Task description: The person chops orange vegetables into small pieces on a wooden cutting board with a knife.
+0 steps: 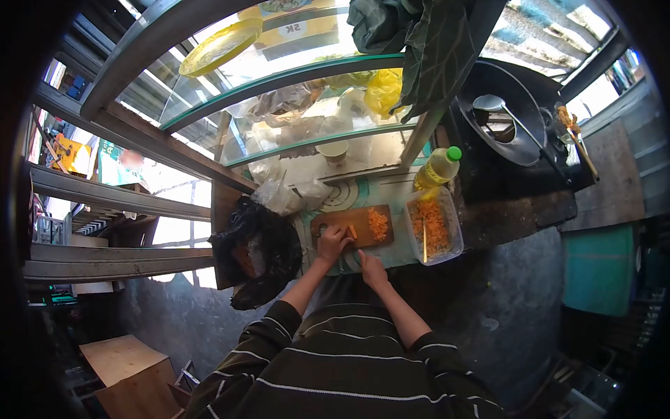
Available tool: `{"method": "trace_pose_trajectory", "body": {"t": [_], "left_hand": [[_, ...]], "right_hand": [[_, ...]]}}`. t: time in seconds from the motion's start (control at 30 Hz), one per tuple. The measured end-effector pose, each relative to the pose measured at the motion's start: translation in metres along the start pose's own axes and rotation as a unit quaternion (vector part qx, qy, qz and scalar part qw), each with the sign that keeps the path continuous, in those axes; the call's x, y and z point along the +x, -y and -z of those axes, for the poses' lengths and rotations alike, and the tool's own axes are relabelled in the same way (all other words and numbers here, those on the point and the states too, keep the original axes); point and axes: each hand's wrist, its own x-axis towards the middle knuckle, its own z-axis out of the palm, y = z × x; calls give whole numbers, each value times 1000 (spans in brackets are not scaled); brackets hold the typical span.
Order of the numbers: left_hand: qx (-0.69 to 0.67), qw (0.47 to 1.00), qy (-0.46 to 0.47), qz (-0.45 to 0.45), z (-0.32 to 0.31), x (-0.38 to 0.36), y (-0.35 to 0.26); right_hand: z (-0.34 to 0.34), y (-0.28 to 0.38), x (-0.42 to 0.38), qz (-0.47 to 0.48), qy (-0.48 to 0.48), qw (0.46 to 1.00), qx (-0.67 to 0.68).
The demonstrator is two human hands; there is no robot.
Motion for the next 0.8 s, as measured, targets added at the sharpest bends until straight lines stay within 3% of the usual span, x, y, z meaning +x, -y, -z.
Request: {"method": "trace_pose_trajectory", "body": {"t": [0.47,0.53,0.63,0.8], "left_hand": [[-12,999,38,25,0,3,0],[-26,1000,4,3,0,4,2],[-9,998,54,10,0,6,3],[9,1000,24,-8,1,5,2]], "right_hand": [[6,3,9,-75,56,996,-15],[2,3,12,-79,74,994,-14],[3,4,12,-86,74,993,-24],[-4,6,20,-94,51,994,-6]]}}
